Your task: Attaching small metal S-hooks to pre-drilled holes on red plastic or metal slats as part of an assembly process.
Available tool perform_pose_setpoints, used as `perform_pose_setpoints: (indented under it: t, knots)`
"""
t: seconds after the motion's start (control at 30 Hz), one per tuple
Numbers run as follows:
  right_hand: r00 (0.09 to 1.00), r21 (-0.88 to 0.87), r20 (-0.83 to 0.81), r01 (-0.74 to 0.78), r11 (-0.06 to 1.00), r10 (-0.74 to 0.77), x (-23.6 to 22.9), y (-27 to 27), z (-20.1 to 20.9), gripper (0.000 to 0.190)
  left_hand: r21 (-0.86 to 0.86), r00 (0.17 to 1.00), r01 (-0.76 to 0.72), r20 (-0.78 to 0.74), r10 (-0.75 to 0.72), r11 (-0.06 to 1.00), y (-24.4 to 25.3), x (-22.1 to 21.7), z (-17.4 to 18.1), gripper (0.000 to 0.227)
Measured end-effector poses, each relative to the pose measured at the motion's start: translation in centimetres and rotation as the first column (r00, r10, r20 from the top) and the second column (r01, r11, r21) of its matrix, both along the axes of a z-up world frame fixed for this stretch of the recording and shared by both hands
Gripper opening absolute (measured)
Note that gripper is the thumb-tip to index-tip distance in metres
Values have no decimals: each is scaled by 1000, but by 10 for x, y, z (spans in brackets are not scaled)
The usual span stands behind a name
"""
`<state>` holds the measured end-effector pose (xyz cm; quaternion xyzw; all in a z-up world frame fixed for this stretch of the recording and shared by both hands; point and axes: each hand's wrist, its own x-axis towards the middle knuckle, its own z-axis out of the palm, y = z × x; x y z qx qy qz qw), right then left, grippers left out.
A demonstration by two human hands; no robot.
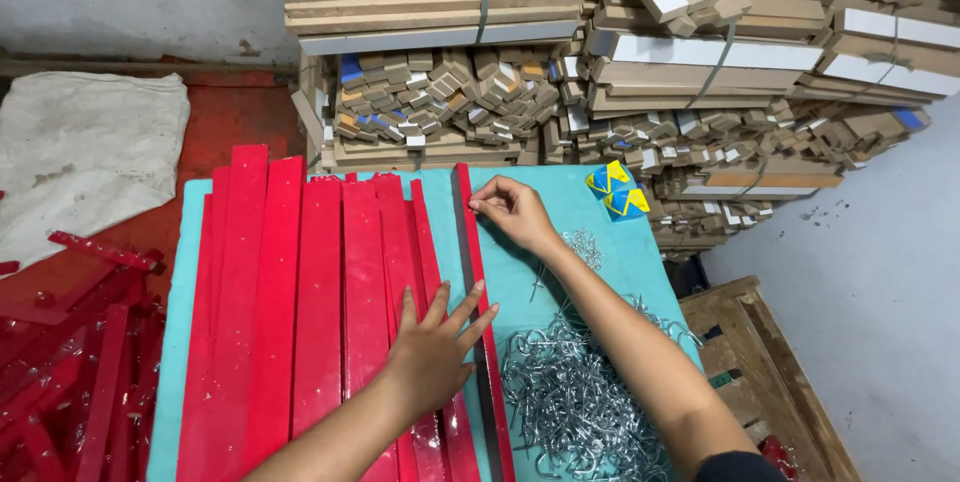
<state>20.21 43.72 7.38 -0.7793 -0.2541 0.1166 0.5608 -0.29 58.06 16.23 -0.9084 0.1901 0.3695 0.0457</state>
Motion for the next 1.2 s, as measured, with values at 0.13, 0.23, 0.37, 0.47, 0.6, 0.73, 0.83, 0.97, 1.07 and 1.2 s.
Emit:
perform_pose_setpoints:
  t: [0.13,0.23,0.37,0.47,0.6,0.73,0.83,0.97,1.07,1.2]
  knots:
    - [996,40,91,17,999,-21,-1,4,-2,6,-46,997,-13,69,16,999,2,1,-7,77]
    - [995,48,95,36,998,-41,-10,0,-5,6,-26,1000,-6,7,6,1000,0,-1,10,77]
    - [966,3,245,86,996,-84,-12,6,-5,9,-28,1000,-18,-8,18,999,1,2,10,76]
    - [938,51,308,152,987,-160,-21,8,-19,10,-26,1000,-10,7,10,1000,2,2,7,77]
    - [913,146,322,215,966,-252,-36,16,-26,15,-27,997,-36,-76,34,999,-1,1,13,74]
    - [906,103,303,278,955,-296,-30,21,-19,17,-42,999,-34,-1,34,999,2,3,6,75]
    - [983,-31,154,103,994,-97,-19,3,-8,23,-32,1000,-3,-1,3,999,0,-3,3,76]
    - [946,-205,49,-306,930,322,5,-5,39,51,-8,998,-15,-59,15,1000,2,3,17,76]
    - [884,-277,290,-289,916,367,24,-6,33,13,-39,997,9,81,-5,999,3,0,-8,76]
    - [874,-318,360,-213,924,325,9,3,28,18,-32,999,-5,44,6,999,3,1,3,77]
